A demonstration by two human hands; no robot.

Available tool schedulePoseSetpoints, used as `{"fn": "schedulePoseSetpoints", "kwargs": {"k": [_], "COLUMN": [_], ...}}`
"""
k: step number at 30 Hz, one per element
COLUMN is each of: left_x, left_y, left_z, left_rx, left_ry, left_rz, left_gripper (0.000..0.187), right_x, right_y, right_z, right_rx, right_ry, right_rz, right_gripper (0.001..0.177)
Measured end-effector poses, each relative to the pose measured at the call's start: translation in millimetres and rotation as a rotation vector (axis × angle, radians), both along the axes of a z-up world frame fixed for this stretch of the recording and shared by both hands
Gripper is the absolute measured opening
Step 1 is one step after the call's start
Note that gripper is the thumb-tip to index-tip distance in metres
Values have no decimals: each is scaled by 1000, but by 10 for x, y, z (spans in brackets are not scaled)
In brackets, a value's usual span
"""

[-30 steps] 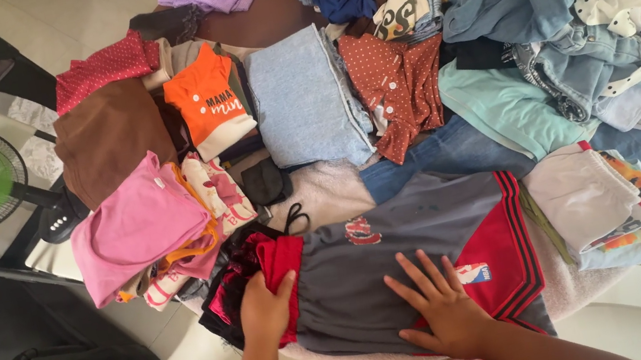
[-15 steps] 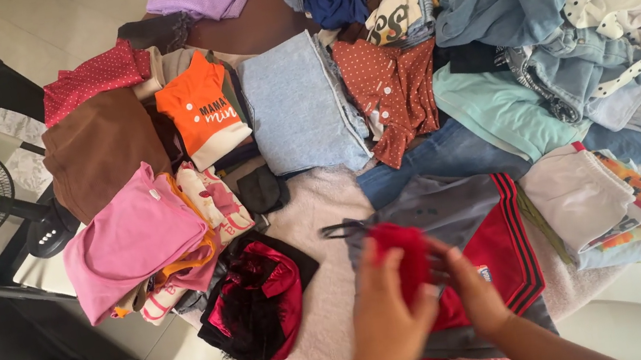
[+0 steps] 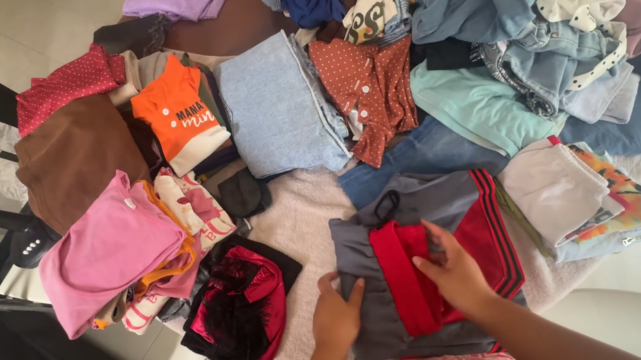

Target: Folding various items of clothing on a table.

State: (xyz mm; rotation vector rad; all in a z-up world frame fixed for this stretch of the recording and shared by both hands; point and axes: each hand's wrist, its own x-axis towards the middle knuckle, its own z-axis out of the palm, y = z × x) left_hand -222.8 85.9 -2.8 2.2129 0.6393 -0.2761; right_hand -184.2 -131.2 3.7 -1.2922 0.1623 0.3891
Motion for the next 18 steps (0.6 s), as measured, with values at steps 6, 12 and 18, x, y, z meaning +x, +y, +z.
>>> {"fn": "schedulePoseSetpoints", "kwargs": {"k": [6,12,18], "left_x": [45,-38,-38], "left_y": [223,536,-53], "left_z": [-155,203,1010], "left_rx": [-464,-747,-167], "left_ry": [-112,-360,-321], "left_rz": [215,246,-164], "left_gripper": [50,48,55], "right_x": [-217,-317,-222], "right_y": [95,197,38], "right_z": [32,11,-240], "right_rx": [-766,-523,95], "right_ry": [-341,-605,87], "right_rz": [-83,389,384], "right_gripper": [54,46,57]}}
